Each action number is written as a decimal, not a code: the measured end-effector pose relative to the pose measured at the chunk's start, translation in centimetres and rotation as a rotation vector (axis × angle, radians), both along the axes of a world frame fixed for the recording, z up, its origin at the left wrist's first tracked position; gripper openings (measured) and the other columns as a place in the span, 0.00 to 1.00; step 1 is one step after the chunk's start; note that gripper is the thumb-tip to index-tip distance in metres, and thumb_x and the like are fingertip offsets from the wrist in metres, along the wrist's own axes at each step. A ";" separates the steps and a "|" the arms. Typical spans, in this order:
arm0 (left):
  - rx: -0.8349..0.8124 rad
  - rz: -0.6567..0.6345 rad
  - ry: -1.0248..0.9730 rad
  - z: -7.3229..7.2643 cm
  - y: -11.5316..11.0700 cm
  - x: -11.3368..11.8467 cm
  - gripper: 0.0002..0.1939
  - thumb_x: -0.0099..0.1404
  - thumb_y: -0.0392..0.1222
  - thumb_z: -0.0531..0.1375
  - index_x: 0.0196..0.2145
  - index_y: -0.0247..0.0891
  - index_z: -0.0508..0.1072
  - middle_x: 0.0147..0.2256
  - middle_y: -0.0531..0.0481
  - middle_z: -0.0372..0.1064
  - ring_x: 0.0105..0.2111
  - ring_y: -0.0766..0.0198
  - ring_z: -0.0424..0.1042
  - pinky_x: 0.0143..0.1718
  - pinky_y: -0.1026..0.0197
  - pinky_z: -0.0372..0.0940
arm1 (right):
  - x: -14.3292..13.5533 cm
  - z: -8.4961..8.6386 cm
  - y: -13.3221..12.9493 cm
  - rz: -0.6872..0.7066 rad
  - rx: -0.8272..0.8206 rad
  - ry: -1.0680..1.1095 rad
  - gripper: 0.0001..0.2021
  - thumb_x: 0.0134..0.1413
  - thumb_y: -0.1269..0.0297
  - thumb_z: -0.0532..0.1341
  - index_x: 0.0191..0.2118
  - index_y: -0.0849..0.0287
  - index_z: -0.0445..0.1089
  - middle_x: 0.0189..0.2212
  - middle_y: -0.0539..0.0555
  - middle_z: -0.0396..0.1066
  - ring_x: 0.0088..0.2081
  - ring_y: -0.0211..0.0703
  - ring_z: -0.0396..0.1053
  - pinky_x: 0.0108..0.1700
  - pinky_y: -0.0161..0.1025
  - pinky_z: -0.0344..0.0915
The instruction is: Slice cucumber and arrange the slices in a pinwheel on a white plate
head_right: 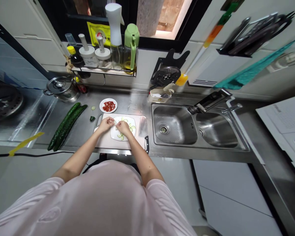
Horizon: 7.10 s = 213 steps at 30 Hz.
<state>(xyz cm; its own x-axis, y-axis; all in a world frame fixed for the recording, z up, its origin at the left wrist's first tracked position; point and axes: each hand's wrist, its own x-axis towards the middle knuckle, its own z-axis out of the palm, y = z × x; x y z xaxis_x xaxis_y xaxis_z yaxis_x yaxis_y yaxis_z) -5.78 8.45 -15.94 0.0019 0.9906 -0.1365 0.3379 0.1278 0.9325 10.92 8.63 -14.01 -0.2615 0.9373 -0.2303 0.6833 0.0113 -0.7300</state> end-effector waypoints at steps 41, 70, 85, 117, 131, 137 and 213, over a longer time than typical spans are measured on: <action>0.172 -0.109 0.593 0.0 -1.2 -0.2 0.11 0.59 0.41 0.58 0.40 0.40 0.75 0.34 0.47 0.65 0.38 0.59 0.66 0.41 0.60 0.60 | -1.8 0.1 -3.2 0.191 0.141 -0.489 0.14 0.64 0.63 0.48 0.51 0.54 0.64 0.44 0.56 0.70 0.43 0.44 0.67 0.39 0.36 0.59; 0.172 -0.126 0.650 0.0 -1.4 -0.1 0.12 0.60 0.42 0.58 0.41 0.41 0.75 0.37 0.46 0.66 0.40 0.59 0.66 0.42 0.60 0.60 | -1.9 -0.2 -3.2 0.213 0.151 -0.520 0.14 0.64 0.63 0.47 0.50 0.55 0.64 0.42 0.56 0.70 0.42 0.44 0.67 0.39 0.36 0.59; 0.145 -0.027 0.645 0.2 -1.8 0.3 0.13 0.59 0.41 0.58 0.42 0.41 0.74 0.36 0.48 0.66 0.38 0.60 0.67 0.41 0.61 0.61 | -1.4 0.3 -3.9 0.174 0.159 -0.487 0.14 0.64 0.64 0.47 0.50 0.54 0.65 0.44 0.56 0.67 0.42 0.43 0.67 0.39 0.36 0.59; 0.038 0.309 0.709 -1.2 -5.8 -4.0 0.16 0.61 0.46 0.53 0.45 0.42 0.72 0.37 0.47 0.69 0.39 0.58 0.68 0.41 0.58 0.61 | 6.0 0.6 -11.0 -0.146 0.287 -0.019 0.14 0.60 0.62 0.51 0.41 0.58 0.72 0.33 0.54 0.72 0.34 0.40 0.68 0.40 0.34 0.61; -0.009 0.179 0.972 0.4 -2.1 -1.3 0.17 0.62 0.45 0.52 0.47 0.41 0.72 0.44 0.38 0.66 0.46 0.48 0.64 0.46 0.49 0.58 | 6.4 0.9 -11.2 -0.183 0.270 0.023 0.15 0.60 0.61 0.50 0.41 0.57 0.72 0.34 0.55 0.72 0.35 0.43 0.69 0.41 0.37 0.63; -0.008 0.192 0.972 0.2 -1.8 -1.6 0.18 0.62 0.46 0.52 0.47 0.40 0.71 0.44 0.38 0.66 0.46 0.49 0.65 0.46 0.50 0.58 | 6.4 0.9 -11.3 -0.185 0.271 0.041 0.15 0.60 0.61 0.50 0.41 0.58 0.72 0.34 0.55 0.72 0.35 0.42 0.69 0.41 0.37 0.63; -0.480 -0.083 -1.157 17.2 -7.6 4.0 0.14 0.58 0.49 0.61 0.34 0.35 0.69 0.25 0.54 0.64 0.21 0.73 0.64 0.20 0.71 0.59 | 2.1 17.5 -5.6 0.000 0.472 0.595 0.08 0.57 0.61 0.58 0.30 0.56 0.69 0.32 0.51 0.70 0.37 0.40 0.66 0.35 0.36 0.61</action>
<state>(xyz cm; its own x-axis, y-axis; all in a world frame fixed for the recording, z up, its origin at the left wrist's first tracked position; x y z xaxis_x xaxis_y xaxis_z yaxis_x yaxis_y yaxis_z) -1.79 0.86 1.22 0.4210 0.8326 -0.3598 -0.6231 0.5538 0.5524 12.98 3.00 3.46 -0.2167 0.9014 0.3749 0.1753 0.4137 -0.8934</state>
